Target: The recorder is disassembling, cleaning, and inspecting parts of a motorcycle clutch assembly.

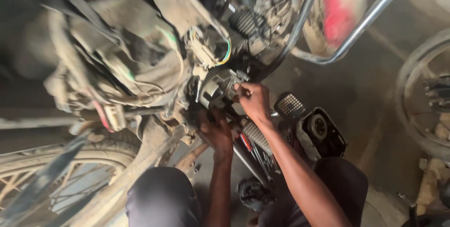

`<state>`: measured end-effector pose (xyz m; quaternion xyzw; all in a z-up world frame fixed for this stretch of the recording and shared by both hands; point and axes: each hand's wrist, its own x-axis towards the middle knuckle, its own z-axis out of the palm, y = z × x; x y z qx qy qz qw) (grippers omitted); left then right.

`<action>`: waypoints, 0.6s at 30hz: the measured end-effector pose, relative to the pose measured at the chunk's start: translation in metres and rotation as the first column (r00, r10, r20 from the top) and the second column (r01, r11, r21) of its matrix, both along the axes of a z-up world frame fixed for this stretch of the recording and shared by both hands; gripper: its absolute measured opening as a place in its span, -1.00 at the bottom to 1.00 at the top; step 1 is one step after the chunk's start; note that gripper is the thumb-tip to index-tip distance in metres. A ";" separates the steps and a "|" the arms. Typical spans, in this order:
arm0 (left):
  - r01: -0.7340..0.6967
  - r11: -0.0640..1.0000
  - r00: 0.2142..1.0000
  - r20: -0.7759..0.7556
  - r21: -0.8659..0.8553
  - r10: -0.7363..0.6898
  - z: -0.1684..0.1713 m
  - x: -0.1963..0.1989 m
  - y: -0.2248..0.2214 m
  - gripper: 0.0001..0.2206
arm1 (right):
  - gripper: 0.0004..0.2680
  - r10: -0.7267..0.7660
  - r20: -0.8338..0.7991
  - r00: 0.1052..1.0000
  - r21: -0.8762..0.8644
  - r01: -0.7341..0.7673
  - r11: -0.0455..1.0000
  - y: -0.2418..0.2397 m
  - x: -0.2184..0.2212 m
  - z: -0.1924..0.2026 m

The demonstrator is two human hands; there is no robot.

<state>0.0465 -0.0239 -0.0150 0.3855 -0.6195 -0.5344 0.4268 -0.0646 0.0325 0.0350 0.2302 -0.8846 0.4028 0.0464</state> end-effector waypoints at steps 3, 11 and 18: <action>0.097 0.992 0.993 -0.075 0.079 -0.091 0.012 0.006 -0.002 -0.76 | -0.87 0.035 0.107 0.994 -0.146 -0.019 0.989 0.005 0.008 0.009; 0.061 0.998 0.986 0.155 -0.023 -0.057 0.024 0.029 0.015 -0.65 | -0.84 -0.029 0.043 0.999 0.021 0.028 0.999 0.047 0.047 0.052; -0.158 0.978 0.985 0.053 -0.138 0.166 -0.004 0.058 0.093 -0.47 | -0.81 0.123 0.180 0.976 -0.357 -0.052 0.933 0.140 0.032 0.120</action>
